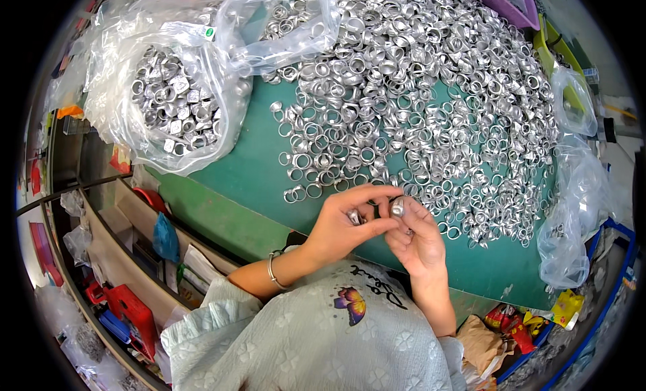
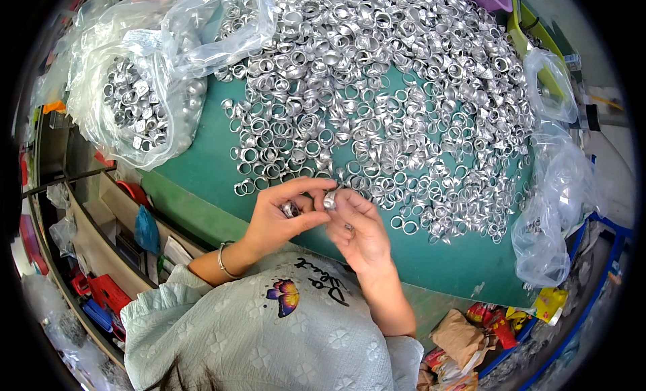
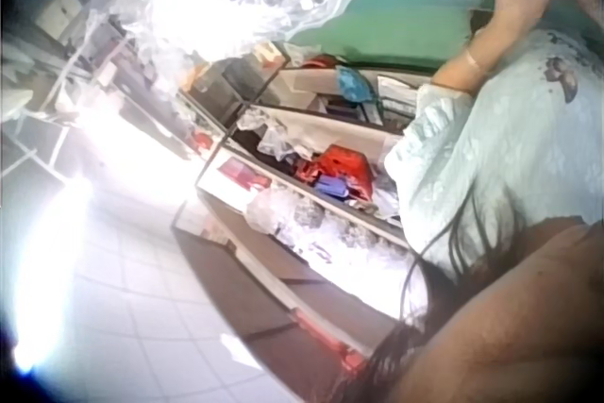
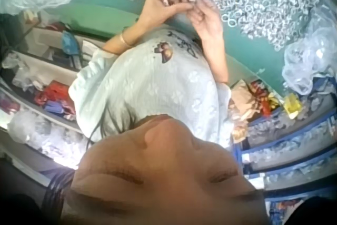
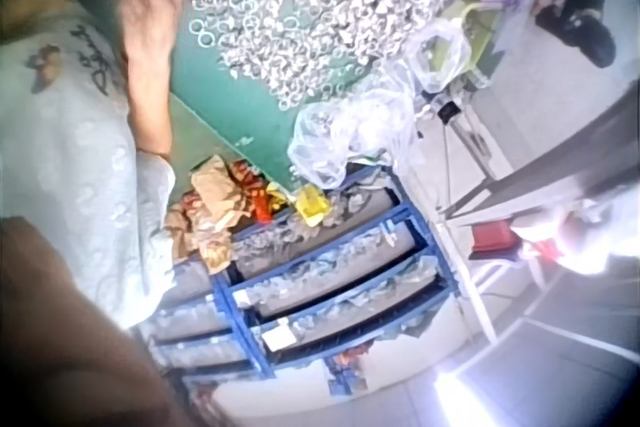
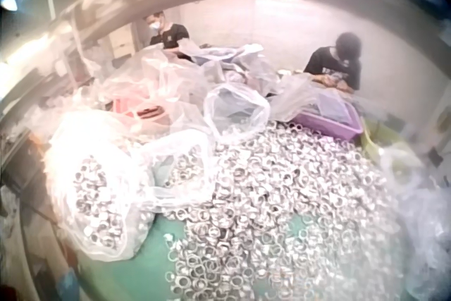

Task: The person sorts small metal rings on a green work surface by hand, picking them up and placing them into clear plastic bags.

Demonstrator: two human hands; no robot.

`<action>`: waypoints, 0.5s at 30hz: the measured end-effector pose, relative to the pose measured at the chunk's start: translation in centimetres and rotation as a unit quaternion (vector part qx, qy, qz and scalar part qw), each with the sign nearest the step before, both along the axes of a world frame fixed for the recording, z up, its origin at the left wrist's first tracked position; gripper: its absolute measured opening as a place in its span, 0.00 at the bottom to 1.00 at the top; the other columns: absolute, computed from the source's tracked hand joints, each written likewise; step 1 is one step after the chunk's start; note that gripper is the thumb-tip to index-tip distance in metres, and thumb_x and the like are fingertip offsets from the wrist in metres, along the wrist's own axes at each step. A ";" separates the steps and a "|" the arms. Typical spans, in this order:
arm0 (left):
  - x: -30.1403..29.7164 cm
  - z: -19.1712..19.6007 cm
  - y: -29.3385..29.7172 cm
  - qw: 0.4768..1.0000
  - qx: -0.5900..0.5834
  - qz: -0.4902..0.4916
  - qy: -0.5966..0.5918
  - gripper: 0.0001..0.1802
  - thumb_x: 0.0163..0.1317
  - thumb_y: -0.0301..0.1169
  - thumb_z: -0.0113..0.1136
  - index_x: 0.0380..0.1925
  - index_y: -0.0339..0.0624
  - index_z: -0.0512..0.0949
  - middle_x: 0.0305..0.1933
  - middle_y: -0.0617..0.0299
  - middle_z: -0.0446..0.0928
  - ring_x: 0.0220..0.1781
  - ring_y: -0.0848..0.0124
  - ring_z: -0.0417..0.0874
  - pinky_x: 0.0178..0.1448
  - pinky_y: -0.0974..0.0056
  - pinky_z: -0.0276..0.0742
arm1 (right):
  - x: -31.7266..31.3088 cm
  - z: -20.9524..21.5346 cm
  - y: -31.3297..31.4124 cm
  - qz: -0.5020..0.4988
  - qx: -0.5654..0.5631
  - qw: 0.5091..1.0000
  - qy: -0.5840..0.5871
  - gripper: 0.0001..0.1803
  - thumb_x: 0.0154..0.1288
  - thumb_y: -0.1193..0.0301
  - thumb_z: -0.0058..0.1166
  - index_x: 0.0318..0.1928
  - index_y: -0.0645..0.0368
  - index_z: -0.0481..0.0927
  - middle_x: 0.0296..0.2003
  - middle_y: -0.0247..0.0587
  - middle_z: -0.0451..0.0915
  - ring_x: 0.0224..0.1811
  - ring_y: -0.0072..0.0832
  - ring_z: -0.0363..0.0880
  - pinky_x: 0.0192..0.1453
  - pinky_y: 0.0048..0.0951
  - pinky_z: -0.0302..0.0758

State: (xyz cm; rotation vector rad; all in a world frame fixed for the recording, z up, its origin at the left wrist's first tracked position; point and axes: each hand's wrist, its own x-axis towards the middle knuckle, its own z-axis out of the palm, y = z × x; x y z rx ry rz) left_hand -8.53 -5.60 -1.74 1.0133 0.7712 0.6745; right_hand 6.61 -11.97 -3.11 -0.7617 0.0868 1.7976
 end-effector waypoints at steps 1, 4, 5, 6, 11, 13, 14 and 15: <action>0.2 -0.2 -0.1 0.999 0.043 -0.002 0.009 0.18 0.50 0.18 0.62 0.44 0.35 0.78 0.29 0.66 0.72 0.25 0.84 0.69 0.30 0.78 0.63 | -0.2 0.4 0.0 0.008 -0.020 1.000 0.007 0.06 0.66 0.70 0.47 0.37 0.61 0.73 0.31 0.33 0.71 0.20 0.12 0.58 0.20 0.13 0.56; 0.4 -0.1 -0.2 0.993 0.111 -0.011 0.032 0.17 0.49 0.18 0.63 0.43 0.35 0.79 0.28 0.66 0.71 0.26 0.83 0.69 0.30 0.78 0.63 | -0.3 0.6 -0.3 0.005 0.009 1.000 0.020 0.07 0.67 0.71 0.46 0.38 0.61 0.73 0.33 0.34 0.71 0.20 0.12 0.58 0.20 0.13 0.58; 0.4 -0.2 -0.2 0.992 0.123 -0.014 0.036 0.17 0.49 0.18 0.63 0.43 0.35 0.79 0.28 0.66 0.71 0.26 0.83 0.69 0.30 0.77 0.63 | -0.3 0.6 -0.3 0.005 0.015 1.000 0.023 0.07 0.67 0.70 0.46 0.38 0.61 0.73 0.33 0.34 0.71 0.19 0.12 0.58 0.20 0.13 0.57; 0.3 -0.2 -0.2 0.990 0.134 -0.016 0.039 0.18 0.49 0.18 0.63 0.43 0.35 0.79 0.28 0.66 0.71 0.26 0.83 0.69 0.30 0.77 0.63 | -0.3 0.6 -0.4 0.005 0.021 0.999 0.025 0.07 0.67 0.70 0.46 0.38 0.61 0.73 0.32 0.34 0.72 0.19 0.12 0.58 0.20 0.13 0.57; 0.3 -0.1 -0.3 0.990 0.136 -0.014 0.037 0.17 0.48 0.18 0.64 0.42 0.36 0.79 0.27 0.66 0.71 0.25 0.83 0.69 0.29 0.77 0.63 | -0.4 0.2 -0.6 0.008 0.043 0.999 0.008 0.07 0.67 0.70 0.46 0.38 0.61 0.73 0.31 0.33 0.72 0.19 0.12 0.58 0.20 0.13 0.57; 0.3 0.2 -0.3 0.990 0.138 -0.018 0.038 0.17 0.47 0.18 0.65 0.41 0.36 0.79 0.26 0.66 0.71 0.25 0.82 0.69 0.29 0.77 0.64 | -0.5 0.0 -0.8 0.004 0.054 0.999 -0.003 0.07 0.67 0.70 0.46 0.39 0.62 0.72 0.31 0.33 0.73 0.19 0.12 0.59 0.19 0.13 0.56; 0.1 0.1 -0.3 0.984 0.169 -0.027 0.058 0.17 0.46 0.19 0.66 0.40 0.37 0.79 0.26 0.66 0.71 0.24 0.82 0.69 0.28 0.76 0.64 | -0.4 0.0 -0.8 0.023 0.057 0.998 -0.014 0.07 0.68 0.70 0.45 0.39 0.62 0.72 0.31 0.34 0.73 0.19 0.12 0.59 0.19 0.13 0.56; -0.3 -0.2 -0.2 0.976 0.201 -0.037 0.077 0.18 0.46 0.20 0.67 0.40 0.37 0.79 0.25 0.66 0.71 0.24 0.82 0.69 0.28 0.76 0.64 | -0.2 0.1 -0.9 0.043 0.061 0.997 -0.025 0.07 0.68 0.70 0.45 0.39 0.62 0.72 0.31 0.34 0.73 0.19 0.12 0.60 0.18 0.13 0.55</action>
